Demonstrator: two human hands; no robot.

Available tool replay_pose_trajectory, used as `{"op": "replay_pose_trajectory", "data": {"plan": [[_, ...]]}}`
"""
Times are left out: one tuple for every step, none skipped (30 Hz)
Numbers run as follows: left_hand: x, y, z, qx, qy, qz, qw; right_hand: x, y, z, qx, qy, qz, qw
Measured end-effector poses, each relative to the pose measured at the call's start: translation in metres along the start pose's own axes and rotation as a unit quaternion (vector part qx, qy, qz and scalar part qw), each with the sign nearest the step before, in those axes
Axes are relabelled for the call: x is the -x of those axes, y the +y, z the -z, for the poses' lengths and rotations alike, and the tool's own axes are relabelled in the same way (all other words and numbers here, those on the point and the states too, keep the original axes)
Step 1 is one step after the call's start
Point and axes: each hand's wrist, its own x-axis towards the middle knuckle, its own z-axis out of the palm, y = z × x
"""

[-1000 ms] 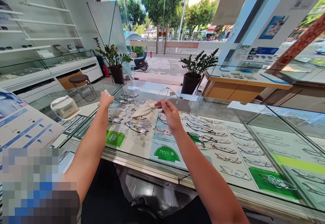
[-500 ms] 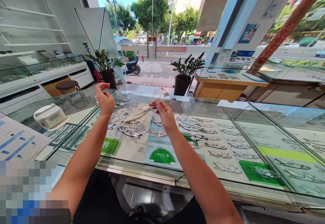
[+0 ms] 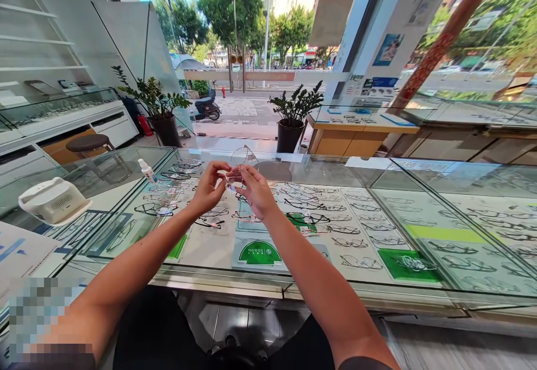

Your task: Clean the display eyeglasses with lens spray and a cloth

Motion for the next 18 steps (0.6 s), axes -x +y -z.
{"op": "replay_pose_trajectory", "data": {"plan": [[0.0006,0.0007,-0.0005,0.004,-0.008,-0.004,1.0,0.0002,0.0001,-0.0003,-0.005,0.0,0.0,1.0],[0.0011,0.001,-0.001,0.005,-0.014,-0.006,1.0,0.0004,0.0,-0.0005,-0.011,0.0,0.001,1.0],[0.0016,0.0011,-0.0015,0.004,-0.019,-0.005,1.0,0.0004,0.0,-0.0007,-0.017,0.002,0.004,1.0],[0.0023,0.0008,-0.0022,0.003,-0.022,-0.003,1.0,0.0005,-0.0001,-0.0007,-0.024,0.003,0.006,1.0],[0.0029,0.0002,-0.003,0.005,-0.021,0.0,1.0,0.0004,-0.0002,-0.0008,-0.029,0.005,0.009,1.0],[0.0037,-0.0006,-0.0039,0.008,-0.017,0.004,1.0,0.0004,-0.0002,-0.0007,-0.032,0.005,0.011,0.999],[0.0045,-0.0016,-0.0049,0.013,-0.011,0.008,1.0,0.0003,-0.0002,-0.0006,-0.031,0.004,0.012,0.999],[0.0052,-0.0026,-0.0058,0.017,-0.005,0.011,1.0,0.0002,-0.0001,-0.0004,-0.029,0.003,0.013,0.999],[0.0057,-0.0034,-0.0067,0.02,0.0,0.014,1.0,0.0,0.0,-0.0002,-0.025,0.001,0.014,1.0],[0.0061,-0.004,-0.0074,0.02,0.003,0.015,1.0,-0.0001,0.0002,0.0,-0.022,0.001,0.015,1.0],[0.0063,-0.0043,-0.0077,0.018,0.003,0.015,1.0,-0.0003,0.0004,0.0002,-0.02,0.002,0.016,1.0],[0.0063,-0.0044,-0.0078,0.014,0.003,0.014,1.0,-0.0005,0.0006,0.0004,-0.02,0.003,0.017,1.0],[0.0061,-0.0041,-0.0077,0.01,0.002,0.013,1.0,-0.0007,0.0009,0.0006,-0.021,0.004,0.017,1.0],[0.0058,-0.0038,-0.0074,0.005,0.002,0.011,1.0,-0.0009,0.0012,0.0007,-0.022,0.006,0.017,1.0],[0.0054,-0.0034,-0.0069,0.002,0.002,0.01,1.0,-0.001,0.0015,0.0008,-0.023,0.007,0.017,1.0],[0.005,-0.003,-0.0066,-0.001,0.002,0.007,1.0,-0.0011,0.0018,0.0008,-0.024,0.007,0.017,1.0],[0.0048,-0.0028,-0.0064,-0.004,0.004,0.004,1.0,-0.0012,0.0022,0.0008,-0.025,0.007,0.016,1.0],[0.0048,-0.0027,-0.0065,-0.006,0.005,-0.001,1.0,-0.0011,0.0025,0.0007,-0.027,0.006,0.016,0.999]]}}
